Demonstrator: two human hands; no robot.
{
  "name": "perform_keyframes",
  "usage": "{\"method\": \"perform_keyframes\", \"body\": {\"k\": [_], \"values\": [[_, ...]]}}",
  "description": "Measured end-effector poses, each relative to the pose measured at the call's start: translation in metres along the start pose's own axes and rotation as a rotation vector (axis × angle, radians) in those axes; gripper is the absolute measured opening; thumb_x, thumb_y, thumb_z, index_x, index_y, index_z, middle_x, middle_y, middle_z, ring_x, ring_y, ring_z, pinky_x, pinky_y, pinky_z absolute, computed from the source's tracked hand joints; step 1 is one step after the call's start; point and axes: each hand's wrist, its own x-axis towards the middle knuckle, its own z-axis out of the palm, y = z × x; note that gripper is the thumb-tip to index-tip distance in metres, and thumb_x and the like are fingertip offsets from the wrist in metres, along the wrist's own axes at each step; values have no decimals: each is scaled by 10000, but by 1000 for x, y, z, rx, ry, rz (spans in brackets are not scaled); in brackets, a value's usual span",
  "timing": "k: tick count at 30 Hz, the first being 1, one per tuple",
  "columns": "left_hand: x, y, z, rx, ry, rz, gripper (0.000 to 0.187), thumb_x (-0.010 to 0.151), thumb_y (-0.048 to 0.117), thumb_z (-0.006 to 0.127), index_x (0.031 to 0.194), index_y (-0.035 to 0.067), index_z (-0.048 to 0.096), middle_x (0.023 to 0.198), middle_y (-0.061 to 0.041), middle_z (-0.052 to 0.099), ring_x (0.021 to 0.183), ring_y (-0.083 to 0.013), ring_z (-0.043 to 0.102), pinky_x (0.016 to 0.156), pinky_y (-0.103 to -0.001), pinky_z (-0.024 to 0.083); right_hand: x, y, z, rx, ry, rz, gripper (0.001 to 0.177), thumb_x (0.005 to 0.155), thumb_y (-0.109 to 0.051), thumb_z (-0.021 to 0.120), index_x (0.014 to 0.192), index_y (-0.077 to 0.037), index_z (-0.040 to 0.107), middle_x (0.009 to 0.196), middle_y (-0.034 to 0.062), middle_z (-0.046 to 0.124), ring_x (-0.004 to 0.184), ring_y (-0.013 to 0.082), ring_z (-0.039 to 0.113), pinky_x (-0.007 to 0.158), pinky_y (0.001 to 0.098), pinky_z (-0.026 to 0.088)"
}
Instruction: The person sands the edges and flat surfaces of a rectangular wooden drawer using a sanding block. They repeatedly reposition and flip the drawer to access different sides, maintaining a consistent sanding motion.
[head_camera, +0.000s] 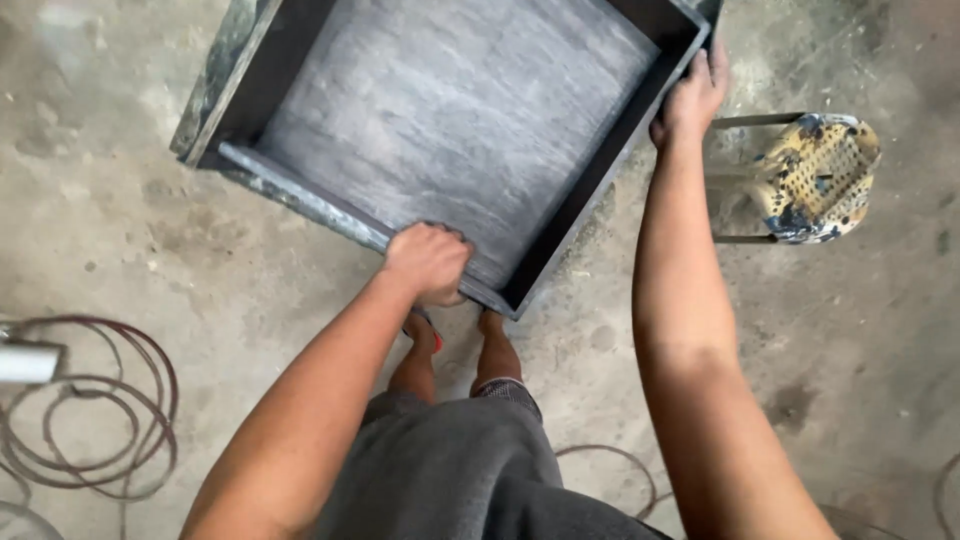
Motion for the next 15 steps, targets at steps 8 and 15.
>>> {"method": "perform_keyframes", "body": {"k": [8, 15], "values": [[14, -5, 40, 46, 305, 7, 379, 613, 527, 760, 821, 211, 756, 814, -27, 767, 809, -272, 767, 748, -427, 604, -271, -100, -32, -321, -162, -45, 423, 1092, -78, 517, 1493, 51, 483, 1500, 333, 481, 1445, 429, 401, 1243, 565, 298], [11, -2, 35, 13, 247, 64, 341, 676, 494, 796, 842, 199, 753, 838, -45, 762, 866, -289, 765, 770, -457, 597, -514, -167, -136, -697, -366, -53, 339, 912, -86, 772, 1245, -25, 743, 1137, 210, 758, 1131, 313, 712, 1001, 401, 532]]}}
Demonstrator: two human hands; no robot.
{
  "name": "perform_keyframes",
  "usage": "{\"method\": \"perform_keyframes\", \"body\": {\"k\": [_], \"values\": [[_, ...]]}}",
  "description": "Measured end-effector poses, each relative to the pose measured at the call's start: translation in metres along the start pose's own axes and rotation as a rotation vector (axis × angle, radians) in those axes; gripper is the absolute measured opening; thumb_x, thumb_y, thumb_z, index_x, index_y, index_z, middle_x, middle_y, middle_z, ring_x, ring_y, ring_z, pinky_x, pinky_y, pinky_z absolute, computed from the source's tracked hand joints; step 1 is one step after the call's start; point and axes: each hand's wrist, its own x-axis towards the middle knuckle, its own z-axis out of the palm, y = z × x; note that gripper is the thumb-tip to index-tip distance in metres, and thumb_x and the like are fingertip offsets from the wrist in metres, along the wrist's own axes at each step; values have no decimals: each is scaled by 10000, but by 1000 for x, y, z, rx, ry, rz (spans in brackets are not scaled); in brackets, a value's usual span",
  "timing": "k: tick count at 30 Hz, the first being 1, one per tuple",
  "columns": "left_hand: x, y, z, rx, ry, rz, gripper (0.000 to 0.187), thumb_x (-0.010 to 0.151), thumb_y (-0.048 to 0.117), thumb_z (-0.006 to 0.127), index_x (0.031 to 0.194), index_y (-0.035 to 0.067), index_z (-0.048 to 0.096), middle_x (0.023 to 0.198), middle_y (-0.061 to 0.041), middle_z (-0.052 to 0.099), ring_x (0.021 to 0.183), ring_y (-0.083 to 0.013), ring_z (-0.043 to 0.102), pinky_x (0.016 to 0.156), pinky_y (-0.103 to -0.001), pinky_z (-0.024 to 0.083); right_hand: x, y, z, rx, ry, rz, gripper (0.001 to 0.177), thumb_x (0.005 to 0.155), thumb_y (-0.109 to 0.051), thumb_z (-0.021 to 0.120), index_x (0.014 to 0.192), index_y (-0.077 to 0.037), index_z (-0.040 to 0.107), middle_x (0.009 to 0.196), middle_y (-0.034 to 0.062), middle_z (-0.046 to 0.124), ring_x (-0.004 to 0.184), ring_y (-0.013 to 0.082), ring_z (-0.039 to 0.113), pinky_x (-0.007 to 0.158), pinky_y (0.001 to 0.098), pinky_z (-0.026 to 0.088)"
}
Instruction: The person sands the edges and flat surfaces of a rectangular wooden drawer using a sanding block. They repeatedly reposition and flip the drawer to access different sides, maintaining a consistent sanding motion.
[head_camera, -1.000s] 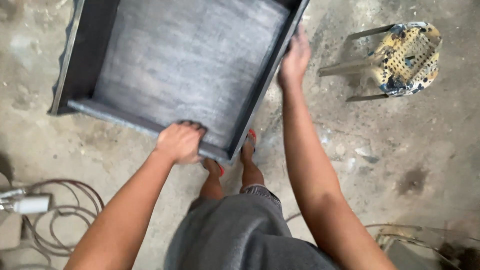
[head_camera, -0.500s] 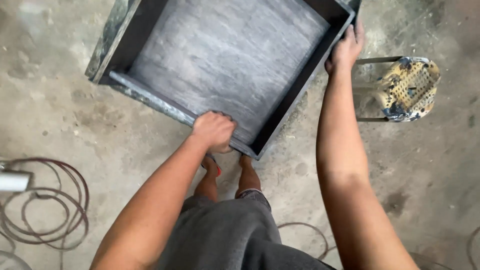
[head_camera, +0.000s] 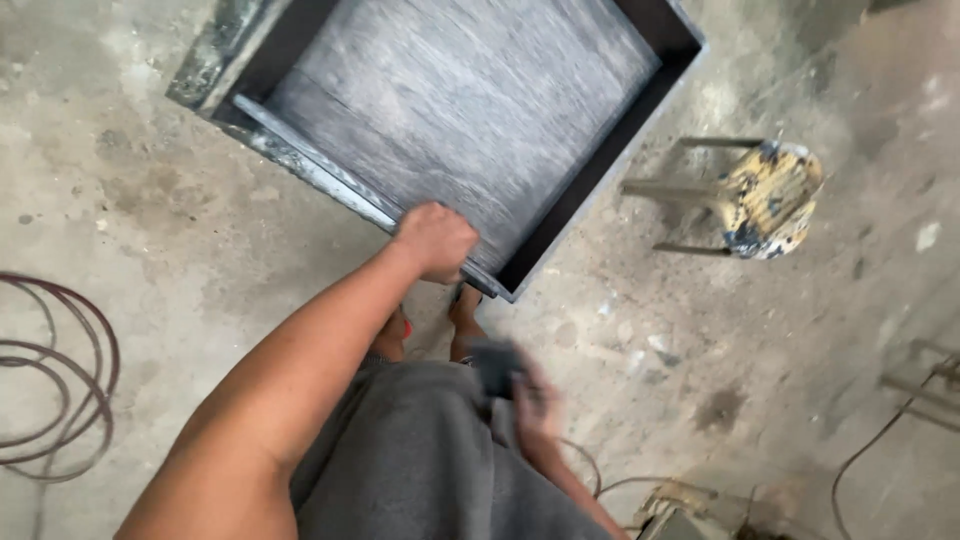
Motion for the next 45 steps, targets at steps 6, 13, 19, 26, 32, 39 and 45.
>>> {"method": "perform_keyframes", "body": {"k": [6, 13, 19, 26, 32, 39, 45], "values": [[-10, 78, -6, -81, 14, 104, 174, 830, 292, 653, 861, 162, 765, 859, -74, 781, 850, -305, 769, 732, -475, 595, 174, 72, -127, 499, -54, 360, 1069, 806, 167, 711, 1679, -202, 217, 965, 62, 549, 794, 155, 543, 692, 312, 511], [3, 46, -22, -72, -251, -119, 554, 755, 582, 749, 1139, 183, 752, 1141, -58, 769, 1119, -281, 716, 932, -494, 560, 338, -37, -90, 362, -388, 181, 224, 914, -68, 792, 931, -111, 573, 696, -14, 502, 630, 117, 594, 541, 263, 500], [5, 8, -36, -40, -402, -517, 586, 680, 504, 853, 1095, 99, 769, 1080, -127, 774, 1071, -372, 712, 972, -606, 477, 424, -109, -43, -16, -641, -254, 168, 804, -51, 816, 733, -114, 678, 577, -29, 519, 577, 84, 538, 562, 253, 436], [36, 127, -34, -254, -358, -525, 243, 975, 126, 563, 1023, 61, 793, 1072, -162, 772, 1107, -376, 703, 1018, -570, 444, 438, -162, -22, -370, -1047, -438, 788, 756, -63, 804, 1466, -250, 516, 1185, 238, 700, 1102, 463, 669, 934, 530, 573], [4, 116, -94, -181, -421, -727, 311, 1041, 117, 491, 1181, 95, 767, 1286, -144, 724, 1349, -360, 557, 1209, -674, 118, 420, -134, 3, -526, -1218, -753, 483, 818, -107, 759, 1268, -219, 625, 994, 143, 773, 970, 385, 738, 839, 510, 597], [-18, 49, -47, -327, 653, -858, 324, 1064, 211, 507, 1152, -12, 725, 1153, -228, 689, 1215, -409, 611, 1184, -702, 253, 341, -114, 10, -973, -1583, -998, 377, 902, -93, 560, 1251, -23, 684, 1033, 307, 741, 981, 497, 721, 818, 607, 600], [24, 32, 3, -251, 667, -917, 333, 947, 370, 605, 1138, 124, 721, 1103, -91, 711, 1124, -271, 628, 1202, -596, 248, 273, -104, 50, -1185, -1968, -1147, 375, 963, -190, 462, 1038, 8, 770, 925, 245, 765, 925, 401, 761, 755, 497, 597]]}}
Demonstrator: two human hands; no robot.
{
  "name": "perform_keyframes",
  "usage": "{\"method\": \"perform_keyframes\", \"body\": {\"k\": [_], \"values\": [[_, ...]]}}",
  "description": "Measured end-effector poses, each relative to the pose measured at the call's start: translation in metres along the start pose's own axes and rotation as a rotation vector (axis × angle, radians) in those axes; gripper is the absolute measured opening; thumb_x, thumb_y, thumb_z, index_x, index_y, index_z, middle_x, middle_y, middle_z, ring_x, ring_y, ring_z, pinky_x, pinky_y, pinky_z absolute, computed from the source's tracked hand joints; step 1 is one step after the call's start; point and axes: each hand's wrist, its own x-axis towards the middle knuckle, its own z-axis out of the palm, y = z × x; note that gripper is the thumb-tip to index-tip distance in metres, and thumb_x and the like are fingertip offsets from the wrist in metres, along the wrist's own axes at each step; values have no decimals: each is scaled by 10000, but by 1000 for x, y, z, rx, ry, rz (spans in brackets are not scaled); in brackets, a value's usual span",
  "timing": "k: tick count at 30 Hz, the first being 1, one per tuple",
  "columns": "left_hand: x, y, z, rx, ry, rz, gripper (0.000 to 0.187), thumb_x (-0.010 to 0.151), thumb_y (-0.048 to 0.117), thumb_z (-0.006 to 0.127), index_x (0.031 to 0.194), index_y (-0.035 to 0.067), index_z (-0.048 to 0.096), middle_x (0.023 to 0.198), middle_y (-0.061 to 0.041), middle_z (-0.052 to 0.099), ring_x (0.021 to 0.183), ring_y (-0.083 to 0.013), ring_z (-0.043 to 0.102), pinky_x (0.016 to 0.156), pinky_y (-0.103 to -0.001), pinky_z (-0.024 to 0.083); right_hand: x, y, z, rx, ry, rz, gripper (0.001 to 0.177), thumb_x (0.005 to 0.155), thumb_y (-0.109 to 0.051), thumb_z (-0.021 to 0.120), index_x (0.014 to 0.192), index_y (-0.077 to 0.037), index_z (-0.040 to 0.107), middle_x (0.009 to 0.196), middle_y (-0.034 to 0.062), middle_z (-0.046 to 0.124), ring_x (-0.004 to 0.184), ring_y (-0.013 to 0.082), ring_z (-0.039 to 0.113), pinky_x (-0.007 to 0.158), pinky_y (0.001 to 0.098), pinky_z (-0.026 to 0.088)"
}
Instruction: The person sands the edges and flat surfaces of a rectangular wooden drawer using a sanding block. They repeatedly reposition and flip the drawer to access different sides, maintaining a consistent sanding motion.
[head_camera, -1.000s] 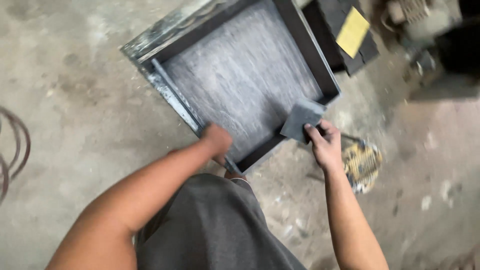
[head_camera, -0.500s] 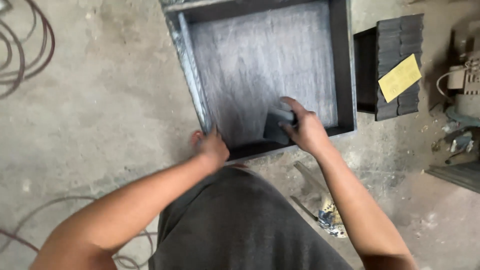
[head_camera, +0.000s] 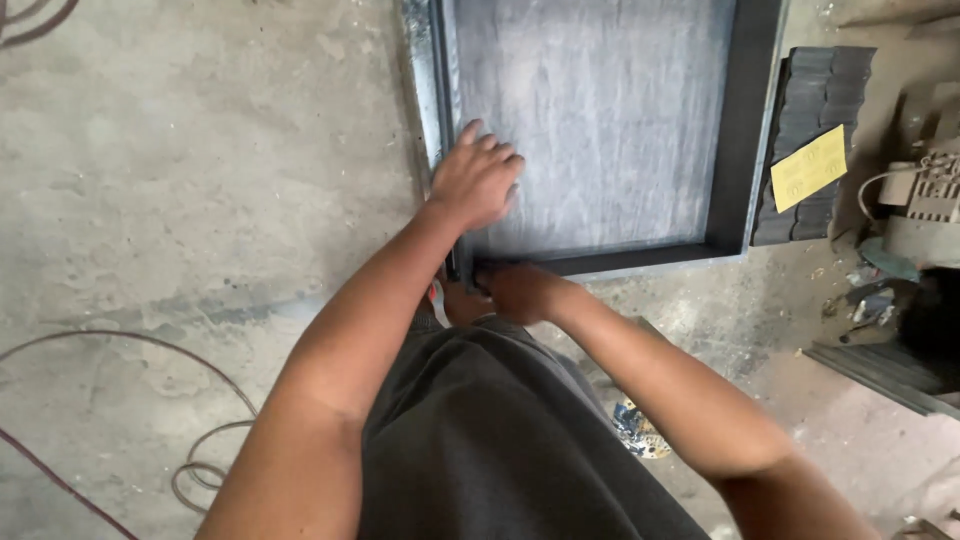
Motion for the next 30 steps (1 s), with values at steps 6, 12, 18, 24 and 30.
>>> {"method": "perform_keyframes", "body": {"k": [6, 12, 18, 24, 30], "values": [[1, 3, 30, -1, 159, -17, 215, 891, 258, 593, 924, 123, 757, 904, -63, 730, 957, -252, 678, 1178, -566, 288, -60, -26, -17, 208, 205, -117, 489, 992, -288, 437, 1354, 33, 509, 1230, 343, 647, 1131, 548, 622, 934, 650, 520], [10, -2, 25, 34, 50, -31, 237, 834, 326, 644, 956, 156, 757, 941, -54, 748, 957, -246, 696, 1177, -540, 279, 26, 46, 59, 203, 181, -82, 717, 979, -612, 441, 1364, -15, 539, 1169, 258, 697, 1088, 474, 683, 859, 573, 575], [1, 5, 7, 76, -40, -60, 281, 834, 385, 669, 956, 147, 756, 974, -75, 763, 963, -266, 714, 1183, -543, 272, -51, 42, 12, 209, 179, -100, 494, 1026, -491, 461, 1235, -64, 592, 1024, 282, 716, 1014, 454, 712, 848, 512, 591], [4, 11, -47, 129, -295, -41, 376, 1026, 413, 485, 1109, 149, 740, 1166, -118, 767, 1130, -291, 704, 1219, -525, 233, -146, 165, 4, 364, -192, 428, 806, 900, -22, 435, 1634, -262, 205, 1736, 43, 123, 1565, 286, 236, 1229, 464, 313], [2, 13, -42, 112, -255, -37, 326, 982, 347, 512, 1057, 136, 749, 1091, -120, 774, 1022, -274, 719, 1213, -532, 238, -95, 187, 78, 119, -151, 174, 451, 984, -256, 396, 1128, 46, 698, 1343, 265, 617, 988, 301, 694, 846, 424, 529]]}}
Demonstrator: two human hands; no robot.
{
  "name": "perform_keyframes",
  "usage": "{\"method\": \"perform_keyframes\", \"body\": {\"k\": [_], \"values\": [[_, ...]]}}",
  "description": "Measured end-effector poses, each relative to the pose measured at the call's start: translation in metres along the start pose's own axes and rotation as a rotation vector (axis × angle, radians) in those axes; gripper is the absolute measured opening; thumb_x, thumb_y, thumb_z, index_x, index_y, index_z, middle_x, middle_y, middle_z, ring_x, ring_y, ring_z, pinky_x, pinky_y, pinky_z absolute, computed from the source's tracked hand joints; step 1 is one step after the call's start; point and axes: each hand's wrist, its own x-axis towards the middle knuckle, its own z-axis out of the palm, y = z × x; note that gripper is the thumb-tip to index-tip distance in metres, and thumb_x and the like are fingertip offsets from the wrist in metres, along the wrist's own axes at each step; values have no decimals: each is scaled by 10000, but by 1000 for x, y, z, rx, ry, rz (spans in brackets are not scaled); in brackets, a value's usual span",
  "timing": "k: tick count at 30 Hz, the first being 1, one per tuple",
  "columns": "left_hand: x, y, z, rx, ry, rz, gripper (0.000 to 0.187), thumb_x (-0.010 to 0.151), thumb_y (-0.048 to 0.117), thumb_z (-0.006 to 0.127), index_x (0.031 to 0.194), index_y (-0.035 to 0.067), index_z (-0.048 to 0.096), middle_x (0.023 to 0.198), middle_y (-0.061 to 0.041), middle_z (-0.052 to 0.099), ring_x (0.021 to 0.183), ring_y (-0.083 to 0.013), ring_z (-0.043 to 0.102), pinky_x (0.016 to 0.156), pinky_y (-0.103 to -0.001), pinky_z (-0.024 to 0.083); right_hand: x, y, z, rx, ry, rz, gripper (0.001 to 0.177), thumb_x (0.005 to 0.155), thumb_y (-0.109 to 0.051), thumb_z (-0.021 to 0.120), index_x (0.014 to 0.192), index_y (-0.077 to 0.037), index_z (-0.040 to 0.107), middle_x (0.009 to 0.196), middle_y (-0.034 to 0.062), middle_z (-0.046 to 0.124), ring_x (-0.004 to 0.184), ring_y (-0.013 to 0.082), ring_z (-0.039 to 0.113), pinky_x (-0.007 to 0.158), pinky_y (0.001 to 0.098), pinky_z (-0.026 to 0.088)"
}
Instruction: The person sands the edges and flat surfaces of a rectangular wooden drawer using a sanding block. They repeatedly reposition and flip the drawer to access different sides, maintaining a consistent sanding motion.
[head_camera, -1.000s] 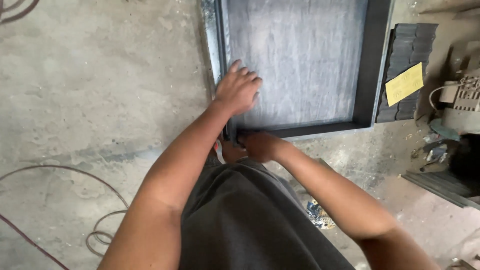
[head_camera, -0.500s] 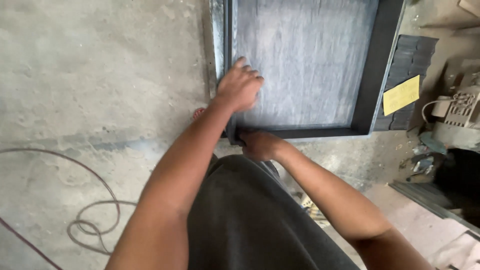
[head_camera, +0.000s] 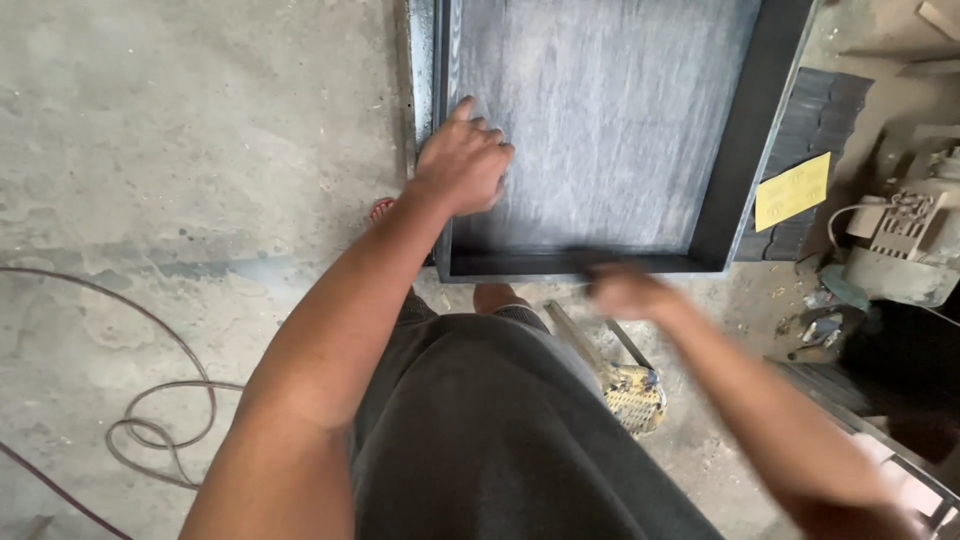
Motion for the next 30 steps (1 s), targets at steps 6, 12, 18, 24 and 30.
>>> {"method": "perform_keyframes", "body": {"k": [6, 12, 18, 24, 30], "values": [[0, 1, -2, -1, -25, 13, 300, 924, 220, 520, 1088, 119, 751, 1154, -150, 766, 1039, -273, 716, 1223, -541, 240, 22, -216, -64, 92, 72, -108, 451, 953, -215, 534, 1368, -38, 554, 1336, 216, 640, 1150, 413, 663, 866, 492, 553], [-1, 0, -11, -100, -46, -16, 263, 934, 178, 598, 1155, 116, 726, 1257, -173, 729, 1190, -301, 668, 1264, -553, 198, -107, -85, -90, 289, -3, 460, 872, 949, 75, 365, 1643, -399, 131, 1746, -68, 138, 1545, 243, 314, 1158, 476, 437], [-1, -1, -4, -57, 2, 19, 262, 938, 163, 489, 974, 127, 746, 926, -88, 752, 932, -283, 693, 1197, -530, 255, 74, -76, 53, -59, 366, -386, 193, 864, -184, 624, 926, -41, 738, 1044, 137, 713, 946, 296, 671, 796, 381, 532], [8, -5, 45, -65, 321, 14, 229, 860, 281, 591, 888, 151, 779, 903, -106, 782, 852, -283, 741, 1150, -550, 320, -2, -64, 7, -390, 498, -105, 507, 909, -267, 474, 1375, -96, 577, 1317, 102, 625, 1280, 287, 572, 912, 565, 481], [-21, 51, -6, -444, -15, -178, 380, 993, 276, 491, 1183, 34, 714, 1080, -237, 738, 1037, -437, 714, 977, -636, 476, -157, 1, -87, 270, 372, 406, 417, 801, -244, 650, 1056, 52, 794, 888, 280, 786, 951, 438, 745, 818, 533, 502]]}}
